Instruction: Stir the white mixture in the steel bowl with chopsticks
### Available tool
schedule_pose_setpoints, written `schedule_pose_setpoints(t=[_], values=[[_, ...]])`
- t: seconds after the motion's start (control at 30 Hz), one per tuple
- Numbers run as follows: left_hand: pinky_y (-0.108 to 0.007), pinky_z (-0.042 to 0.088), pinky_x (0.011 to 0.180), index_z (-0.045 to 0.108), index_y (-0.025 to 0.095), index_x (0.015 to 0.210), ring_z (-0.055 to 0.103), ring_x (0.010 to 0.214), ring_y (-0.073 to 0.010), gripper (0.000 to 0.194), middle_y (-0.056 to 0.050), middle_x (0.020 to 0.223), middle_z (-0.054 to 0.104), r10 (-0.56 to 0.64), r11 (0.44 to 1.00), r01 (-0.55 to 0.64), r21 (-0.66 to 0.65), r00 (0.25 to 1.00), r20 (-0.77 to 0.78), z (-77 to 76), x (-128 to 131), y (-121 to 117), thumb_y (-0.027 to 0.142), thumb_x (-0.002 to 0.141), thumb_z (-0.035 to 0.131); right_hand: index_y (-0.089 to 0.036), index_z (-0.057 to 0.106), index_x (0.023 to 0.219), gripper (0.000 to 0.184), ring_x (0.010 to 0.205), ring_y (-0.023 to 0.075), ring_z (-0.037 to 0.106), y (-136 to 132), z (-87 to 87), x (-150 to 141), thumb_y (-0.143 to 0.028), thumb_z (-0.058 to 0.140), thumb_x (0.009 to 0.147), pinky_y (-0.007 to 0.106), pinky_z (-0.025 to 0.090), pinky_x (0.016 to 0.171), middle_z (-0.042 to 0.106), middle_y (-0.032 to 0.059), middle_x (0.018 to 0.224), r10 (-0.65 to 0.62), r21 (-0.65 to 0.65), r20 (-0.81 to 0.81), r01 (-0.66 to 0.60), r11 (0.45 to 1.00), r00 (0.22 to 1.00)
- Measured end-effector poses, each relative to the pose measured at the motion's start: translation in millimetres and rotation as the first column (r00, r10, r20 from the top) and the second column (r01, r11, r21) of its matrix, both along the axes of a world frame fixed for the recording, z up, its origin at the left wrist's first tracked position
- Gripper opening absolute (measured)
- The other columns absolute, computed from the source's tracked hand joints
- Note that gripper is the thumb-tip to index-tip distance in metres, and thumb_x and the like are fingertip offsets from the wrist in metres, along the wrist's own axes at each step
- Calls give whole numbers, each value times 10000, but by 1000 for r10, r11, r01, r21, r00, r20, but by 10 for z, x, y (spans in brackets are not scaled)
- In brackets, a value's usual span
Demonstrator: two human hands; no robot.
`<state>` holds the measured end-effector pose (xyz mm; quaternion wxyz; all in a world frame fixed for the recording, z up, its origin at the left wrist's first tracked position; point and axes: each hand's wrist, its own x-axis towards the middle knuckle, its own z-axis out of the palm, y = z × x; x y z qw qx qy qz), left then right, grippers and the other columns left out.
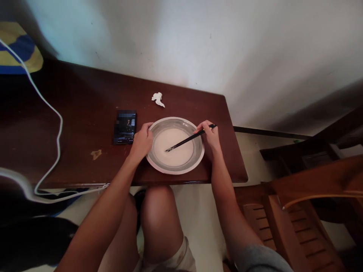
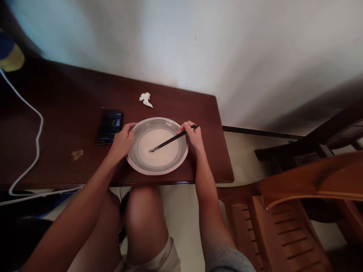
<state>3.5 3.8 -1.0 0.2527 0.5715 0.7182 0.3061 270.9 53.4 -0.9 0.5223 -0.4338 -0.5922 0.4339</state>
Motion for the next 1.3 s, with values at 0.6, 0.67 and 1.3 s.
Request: schedule_pose_setpoints(t=[0.6,0.67,1.3], values=[[-417,442,1070,583,154,1343,626,1212,-284,482,-133,1303,679,7,1000,-7,7,1000,14,-20,-8,12,166,915,361,-233,658,725,342,552,146,672,24,3,47,-515,572,899,306,540,686,664,-33,533,-103,74,-49,107,992,993],[-423,444,1067,583,152,1341,624,1212,-287,484,-138,1297,680,9,1000,-9,6,1000,13,-20,-8,12,166,912,360,-232,631,679,362,496,138,642,20,12,56,-507,566,904,294,526,641,632,-41,492,-120,66,-75,125,990,990],[-416,470,1034,609,196,1321,637,1190,-287,483,-116,1310,681,25,1000,-25,-9,999,40,-1,-6,-7,182,904,367,-230,653,722,363,558,147,673,16,13,39,-545,579,886,307,545,680,668,-31,542,-82,60,-33,84,995,996]])
